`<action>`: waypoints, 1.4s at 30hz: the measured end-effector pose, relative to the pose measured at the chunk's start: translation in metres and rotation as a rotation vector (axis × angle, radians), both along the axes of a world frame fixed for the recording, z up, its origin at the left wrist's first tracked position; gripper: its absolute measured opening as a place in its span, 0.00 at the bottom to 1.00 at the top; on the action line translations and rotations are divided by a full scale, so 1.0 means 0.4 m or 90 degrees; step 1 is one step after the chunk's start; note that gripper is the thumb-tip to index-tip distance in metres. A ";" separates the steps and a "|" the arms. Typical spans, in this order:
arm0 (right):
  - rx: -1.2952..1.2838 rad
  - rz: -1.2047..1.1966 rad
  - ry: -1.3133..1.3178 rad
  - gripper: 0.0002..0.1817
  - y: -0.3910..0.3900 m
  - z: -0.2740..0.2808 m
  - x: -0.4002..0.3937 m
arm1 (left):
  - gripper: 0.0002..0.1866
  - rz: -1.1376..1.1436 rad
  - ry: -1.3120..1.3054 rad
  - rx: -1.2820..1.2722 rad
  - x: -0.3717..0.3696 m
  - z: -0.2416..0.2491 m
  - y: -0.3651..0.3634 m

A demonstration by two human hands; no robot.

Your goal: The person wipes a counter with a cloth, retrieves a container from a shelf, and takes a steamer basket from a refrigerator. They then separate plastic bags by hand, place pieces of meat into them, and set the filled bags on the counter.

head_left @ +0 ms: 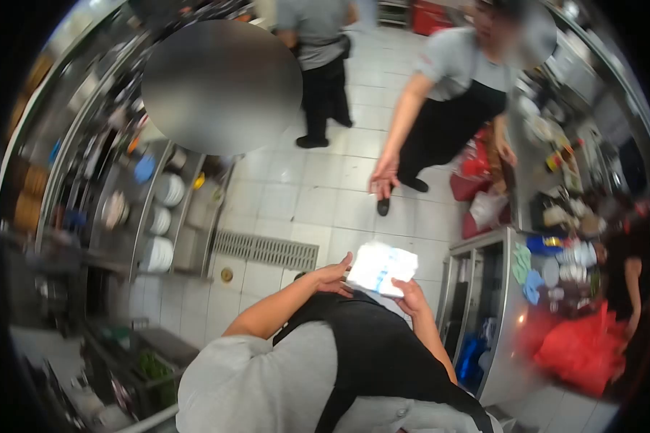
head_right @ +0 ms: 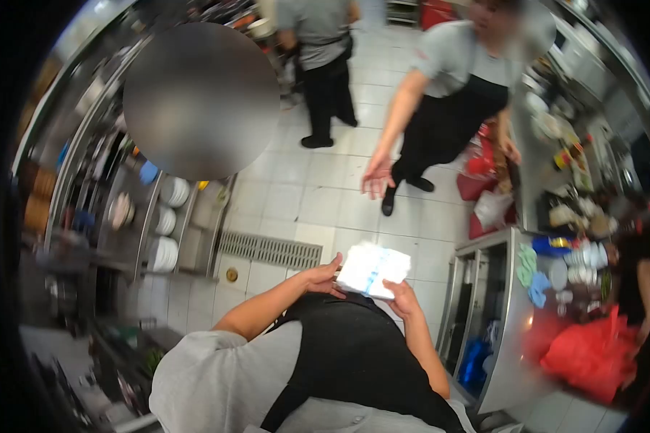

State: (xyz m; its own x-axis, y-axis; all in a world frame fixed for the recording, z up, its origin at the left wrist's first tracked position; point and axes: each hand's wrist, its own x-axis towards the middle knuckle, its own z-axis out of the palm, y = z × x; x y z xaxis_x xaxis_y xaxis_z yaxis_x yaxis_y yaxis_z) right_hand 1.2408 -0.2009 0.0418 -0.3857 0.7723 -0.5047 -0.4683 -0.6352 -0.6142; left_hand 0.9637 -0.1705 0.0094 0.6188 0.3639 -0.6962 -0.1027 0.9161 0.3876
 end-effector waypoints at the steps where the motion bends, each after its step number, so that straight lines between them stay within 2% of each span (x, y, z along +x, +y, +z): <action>1: -0.004 0.033 0.002 0.24 0.015 0.002 -0.016 | 0.57 0.015 -0.009 -0.056 -0.018 -0.015 -0.017; 2: -0.007 0.037 -0.016 0.25 0.027 0.005 -0.033 | 0.58 0.022 -0.105 -0.044 -0.048 -0.042 -0.032; 3: -0.010 0.036 -0.037 0.25 0.037 0.008 -0.046 | 0.58 0.039 -0.109 -0.049 -0.060 -0.034 -0.048; 5: -0.005 0.086 -0.040 0.26 0.071 0.022 -0.119 | 0.58 0.090 -0.174 0.095 -0.104 0.030 -0.055; 6: -0.004 0.132 -0.047 0.26 0.088 0.047 -0.174 | 0.50 0.150 -0.220 0.125 -0.143 0.065 -0.057; 7: -0.003 0.178 -0.051 0.26 0.105 0.066 -0.229 | 0.50 0.171 -0.219 0.123 -0.180 0.069 -0.059; 9: -0.004 0.229 -0.049 0.25 0.136 0.075 -0.356 | 0.38 0.319 -0.098 0.196 -0.266 0.070 -0.059; 10: -0.002 0.270 -0.038 0.25 0.150 0.079 -0.424 | 0.28 0.417 -0.116 0.153 -0.319 0.107 -0.069; 12: -0.005 0.339 -0.041 0.24 0.176 0.068 -0.557 | 0.23 0.524 0.042 0.246 -0.435 0.041 -0.099; 13: -0.015 0.366 -0.057 0.24 0.183 0.050 -0.624 | 0.22 0.536 0.102 0.294 -0.491 0.078 -0.119; 14: 0.025 0.417 -0.045 0.22 0.189 0.037 -0.694 | 0.23 0.569 0.166 0.283 -0.552 0.118 -0.141; 15: 0.031 0.454 -0.020 0.21 0.196 0.068 -0.773 | 0.22 0.617 0.114 0.276 -0.621 0.156 -0.169; 17: 0.017 0.514 0.011 0.21 0.212 0.099 -0.918 | 0.23 0.670 0.131 0.307 -0.717 0.236 -0.200; 18: 0.010 0.529 0.017 0.21 0.217 0.114 -0.981 | 0.23 0.721 0.168 0.354 -0.758 0.264 -0.226; 20: 0.100 0.627 0.009 0.22 0.230 0.153 -1.108 | 0.25 0.782 0.259 0.436 -0.839 0.330 -0.273; 22: 0.123 0.663 0.014 0.23 0.236 0.225 -1.198 | 0.23 0.822 0.310 0.439 -0.897 0.397 -0.295; 24: 0.155 0.706 0.000 0.24 0.239 0.257 -1.286 | 0.22 0.868 0.367 0.443 -0.954 0.415 -0.318; 26: 0.169 0.738 0.001 0.25 0.261 0.245 -1.361 | 0.20 0.922 0.419 0.432 -0.999 0.385 -0.304; 29: 0.183 0.704 -0.026 0.23 0.291 0.247 -1.418 | 0.20 0.985 0.436 0.428 -1.042 0.346 -0.249; 32: 0.254 0.595 -0.012 0.22 0.358 0.248 -1.456 | 0.18 1.016 0.442 0.421 -1.074 0.326 -0.159; 35: 0.315 0.605 -0.071 0.21 0.448 0.230 -1.510 | 0.16 0.967 0.466 0.407 -1.136 0.319 -0.085; 37: 0.414 0.601 -0.107 0.18 0.515 0.258 -1.572 | 0.16 0.980 0.467 0.451 -1.216 0.339 -0.025; 40: 0.427 0.620 -0.082 0.18 0.619 0.302 -1.698 | 0.16 1.041 0.529 0.526 -1.337 0.418 0.047; 42: 0.427 0.640 0.070 0.20 0.679 0.377 -1.769 | 0.17 1.069 0.601 0.586 -1.398 0.479 0.085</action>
